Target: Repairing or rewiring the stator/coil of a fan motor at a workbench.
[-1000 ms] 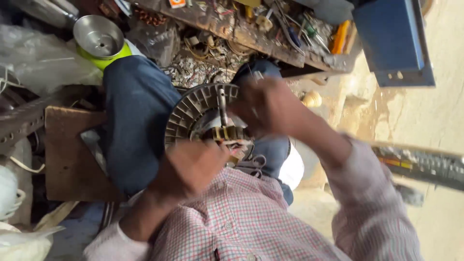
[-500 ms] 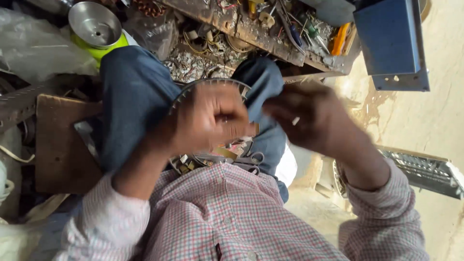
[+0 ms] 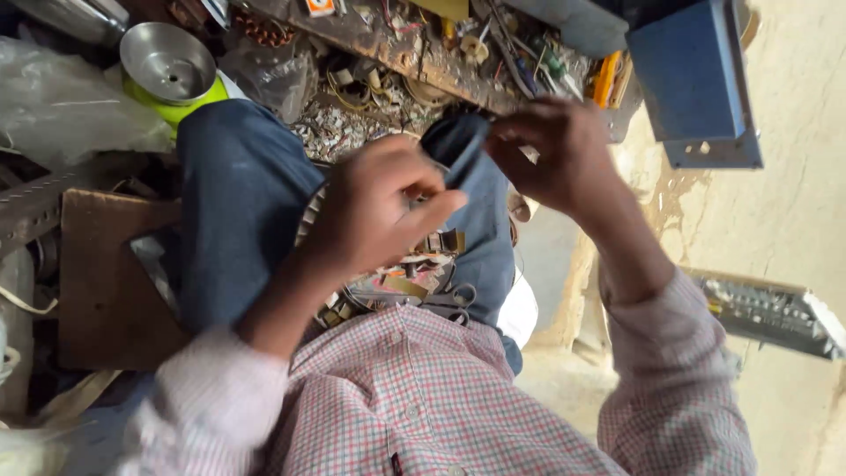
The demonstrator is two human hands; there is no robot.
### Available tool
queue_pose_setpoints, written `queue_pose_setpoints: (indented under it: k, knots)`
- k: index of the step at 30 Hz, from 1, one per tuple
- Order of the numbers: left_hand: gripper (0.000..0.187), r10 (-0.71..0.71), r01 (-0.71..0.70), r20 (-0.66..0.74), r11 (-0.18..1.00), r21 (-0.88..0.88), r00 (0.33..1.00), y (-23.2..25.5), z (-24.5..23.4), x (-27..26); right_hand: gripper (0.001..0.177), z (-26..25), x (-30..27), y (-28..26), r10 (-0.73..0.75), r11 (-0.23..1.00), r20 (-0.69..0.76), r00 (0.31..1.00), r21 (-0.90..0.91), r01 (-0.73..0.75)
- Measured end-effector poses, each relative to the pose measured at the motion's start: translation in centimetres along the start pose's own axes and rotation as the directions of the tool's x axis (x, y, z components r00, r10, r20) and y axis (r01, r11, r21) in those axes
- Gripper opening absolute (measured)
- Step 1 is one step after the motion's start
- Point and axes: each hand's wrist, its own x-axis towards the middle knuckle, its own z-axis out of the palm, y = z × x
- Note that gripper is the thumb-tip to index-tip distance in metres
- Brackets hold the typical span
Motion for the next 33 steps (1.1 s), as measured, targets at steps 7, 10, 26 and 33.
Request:
queue_pose_setpoints:
  k: [7,10,26,33]
  knots:
    - [0.010,-0.067,0.061,0.443,0.998,0.027,0.894,-1.5,-1.3,0.0,0.013,-0.5,-5.5,-10.6,-0.272,0.936,0.518,0.811,0.339,0.098]
    - [0.009,0.131,-0.120,0.146,0.989,-0.086,0.981,2.6,-0.8,-5.5,0.014,-0.6,-2.9,-9.0,-0.490,0.856,0.299,0.819,0.344,0.386]
    - [0.016,-0.040,0.010,0.443,0.997,0.071,0.896,-2.0,-0.5,-1.7,0.012,-1.0,-4.4,-9.7,-0.393,0.906,0.314,0.864,0.291,0.307]
    - [0.012,0.262,-0.258,-0.098,0.965,0.055,0.960,1.1,-0.1,-7.0,0.012,7.1,1.5,0.3,-0.210,0.944,0.080,0.974,0.278,0.181]
